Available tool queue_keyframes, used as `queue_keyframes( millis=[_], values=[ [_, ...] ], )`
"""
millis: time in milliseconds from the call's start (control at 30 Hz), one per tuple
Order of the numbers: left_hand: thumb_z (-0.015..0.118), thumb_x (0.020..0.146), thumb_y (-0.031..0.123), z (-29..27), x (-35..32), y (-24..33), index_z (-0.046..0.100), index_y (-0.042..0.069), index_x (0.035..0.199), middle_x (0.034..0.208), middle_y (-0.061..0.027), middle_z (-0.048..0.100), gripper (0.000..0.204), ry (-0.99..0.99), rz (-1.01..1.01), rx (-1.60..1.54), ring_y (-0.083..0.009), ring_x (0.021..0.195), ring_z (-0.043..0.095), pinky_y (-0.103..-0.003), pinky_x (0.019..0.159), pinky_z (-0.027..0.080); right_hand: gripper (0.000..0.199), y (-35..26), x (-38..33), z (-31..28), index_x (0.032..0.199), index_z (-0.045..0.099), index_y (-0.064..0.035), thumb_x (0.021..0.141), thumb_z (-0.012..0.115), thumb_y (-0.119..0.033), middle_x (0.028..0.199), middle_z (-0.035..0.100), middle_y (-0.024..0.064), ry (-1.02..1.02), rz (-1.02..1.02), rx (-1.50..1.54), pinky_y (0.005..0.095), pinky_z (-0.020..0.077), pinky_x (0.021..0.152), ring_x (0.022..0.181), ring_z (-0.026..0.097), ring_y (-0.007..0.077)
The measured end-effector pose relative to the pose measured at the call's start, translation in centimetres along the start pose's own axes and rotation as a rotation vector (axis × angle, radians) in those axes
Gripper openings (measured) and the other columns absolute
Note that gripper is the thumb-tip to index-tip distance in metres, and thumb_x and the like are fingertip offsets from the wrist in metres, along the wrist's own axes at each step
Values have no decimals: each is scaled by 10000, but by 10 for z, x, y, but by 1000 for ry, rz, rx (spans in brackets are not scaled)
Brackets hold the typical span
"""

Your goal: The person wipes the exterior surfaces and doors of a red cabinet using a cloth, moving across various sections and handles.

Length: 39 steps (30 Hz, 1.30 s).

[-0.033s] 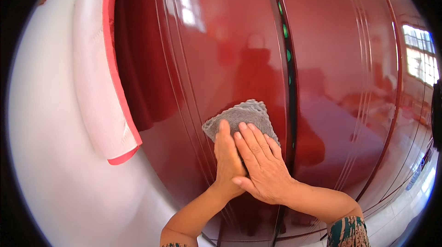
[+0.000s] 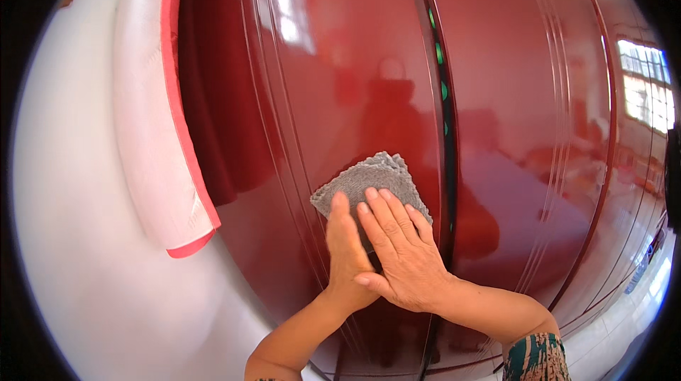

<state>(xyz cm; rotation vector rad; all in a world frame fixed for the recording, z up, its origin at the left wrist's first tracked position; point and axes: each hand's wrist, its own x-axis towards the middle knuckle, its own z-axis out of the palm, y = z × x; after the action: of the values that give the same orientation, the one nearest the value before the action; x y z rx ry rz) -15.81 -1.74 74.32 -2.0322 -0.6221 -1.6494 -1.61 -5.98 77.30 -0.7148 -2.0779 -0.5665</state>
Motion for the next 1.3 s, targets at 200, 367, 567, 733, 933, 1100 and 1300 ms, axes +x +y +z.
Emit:
queue_keyframes(
  millis=[200, 367, 567, 733, 933, 1100, 1300],
  values=[
    [706, 786, 148, -57, -28, -34, 183, -25, 1486, 1544, -303, 171, 891, -47, 13, 210, -453, 1439, 171, -572, 1141, 115, 717, 34, 76, -22, 1483, 348, -97, 905, 525, -483, 1546, 287, 166, 227, -78, -426, 457, 184, 1132, 1425, 274, 317],
    [650, 828, 170, -73, -50, -58, 307, -24, 1445, 1524, -297, 241, 732, -22, -32, 315, -459, 1423, 208, -566, 1138, 152, 686, 56, 156, -58, 1468, 382, -179, 861, 632, -377, 1517, 291, 217, 519, -142, -534, 499, 220, 1102, 1397, 283, 373],
    [554, 895, 337, -66, -65, -69, 426, -18, 1386, 1471, -295, 353, 620, -5, -84, 457, -455, 1390, 291, -565, 1121, 192, 656, 54, 167, -62, 1408, 450, -170, 831, 664, -397, 1477, 326, 247, 588, -124, -596, 510, 245, 1081, 1373, 299, 394],
    [509, 915, 369, -68, -67, -69, 453, -21, 1369, 1458, -293, 377, 601, 2, -93, 509, -465, 1370, 321, -573, 1108, 218, 735, 25, 60, -12, 1469, 381, -201, 844, 630, -497, 1518, 293, 225, 116, -96, -483, 523, 230, 1083, 1399, 281, 382],
    [508, 915, 360, -66, -64, -65, 458, -24, 1362, 1454, -295, 381, 591, 1, -74, 489, -473, 1359, 335, -579, 1104, 222, 704, 16, -62, 29, 1504, 333, -203, 919, 516, -549, 973, 493, 82, -308, -367, -472, 382, 347, 957, 1037, 473, 271],
    [474, 932, 343, -72, -68, -68, 399, -50, 1383, 1475, -313, 326, 603, -60, -80, 504, -477, 1387, 274, -587, 1119, 185, 760, 36, 57, -20, 1486, 338, -211, 832, 653, -436, 1168, 499, 210, 4, -175, -583, 521, 272, 1030, 1194, 411, 426],
    [478, 935, 359, -66, -65, -69, 402, -31, 1387, 1472, -307, 336, 601, -41, -55, 490, -474, 1372, 298, -586, 1111, 204, 552, 74, 207, -72, 1422, 420, -149, 919, 556, -330, 1449, 380, 215, 673, -242, -717, 534, 260, 1064, 1356, 327, 385]
  ],
)
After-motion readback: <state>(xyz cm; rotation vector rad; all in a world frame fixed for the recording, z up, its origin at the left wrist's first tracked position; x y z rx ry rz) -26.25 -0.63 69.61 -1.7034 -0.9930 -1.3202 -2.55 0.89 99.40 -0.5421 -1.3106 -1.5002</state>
